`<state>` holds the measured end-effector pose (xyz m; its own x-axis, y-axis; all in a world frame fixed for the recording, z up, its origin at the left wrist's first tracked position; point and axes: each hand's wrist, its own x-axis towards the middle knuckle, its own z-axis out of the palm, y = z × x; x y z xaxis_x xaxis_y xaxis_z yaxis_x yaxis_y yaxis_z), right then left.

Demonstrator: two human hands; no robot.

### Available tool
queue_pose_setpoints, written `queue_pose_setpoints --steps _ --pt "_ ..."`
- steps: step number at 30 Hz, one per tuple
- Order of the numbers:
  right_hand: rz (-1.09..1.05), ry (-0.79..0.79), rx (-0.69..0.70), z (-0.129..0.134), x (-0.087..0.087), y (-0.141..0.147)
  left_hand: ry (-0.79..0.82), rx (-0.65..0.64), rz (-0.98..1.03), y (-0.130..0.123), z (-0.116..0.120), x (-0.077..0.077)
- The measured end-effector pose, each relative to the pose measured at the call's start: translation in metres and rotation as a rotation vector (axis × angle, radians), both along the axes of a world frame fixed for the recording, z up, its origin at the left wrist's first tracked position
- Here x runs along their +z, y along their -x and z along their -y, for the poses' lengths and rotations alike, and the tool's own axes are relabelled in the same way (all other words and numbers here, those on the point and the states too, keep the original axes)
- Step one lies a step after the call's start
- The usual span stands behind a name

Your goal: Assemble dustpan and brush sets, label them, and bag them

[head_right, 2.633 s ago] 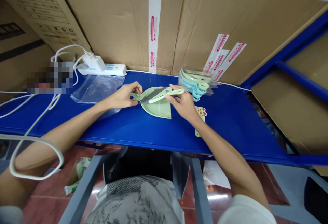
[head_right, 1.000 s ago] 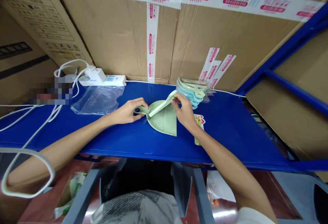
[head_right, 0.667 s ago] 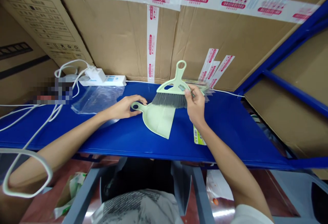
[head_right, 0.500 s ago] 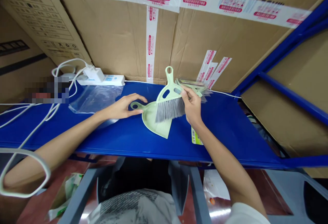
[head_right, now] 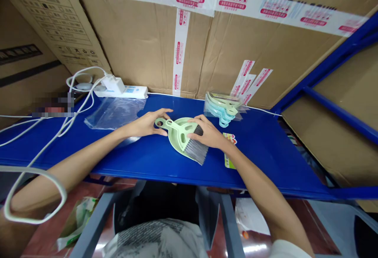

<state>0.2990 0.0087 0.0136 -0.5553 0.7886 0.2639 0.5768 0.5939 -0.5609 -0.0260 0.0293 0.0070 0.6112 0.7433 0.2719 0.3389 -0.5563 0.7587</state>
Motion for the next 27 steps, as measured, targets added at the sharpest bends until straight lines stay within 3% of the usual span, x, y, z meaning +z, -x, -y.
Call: queue_pose_setpoints --steps 6,11,18,23,27 --pt "0.108 -0.041 0.074 0.012 -0.002 0.013 0.160 -0.056 0.163 -0.011 0.003 -0.007" --pt "0.188 -0.180 0.067 0.016 -0.007 0.021 0.455 0.066 0.366 -0.014 0.002 -0.013" --pt "0.223 -0.284 0.093 0.018 -0.004 0.022 0.785 0.100 0.230 -0.008 0.012 0.003" --pt "0.194 -0.285 0.000 0.024 -0.001 0.025 0.777 0.090 0.361 -0.014 0.013 0.004" --pt "0.014 -0.127 -0.112 0.025 0.009 0.023 0.679 0.113 0.483 -0.019 0.015 0.010"
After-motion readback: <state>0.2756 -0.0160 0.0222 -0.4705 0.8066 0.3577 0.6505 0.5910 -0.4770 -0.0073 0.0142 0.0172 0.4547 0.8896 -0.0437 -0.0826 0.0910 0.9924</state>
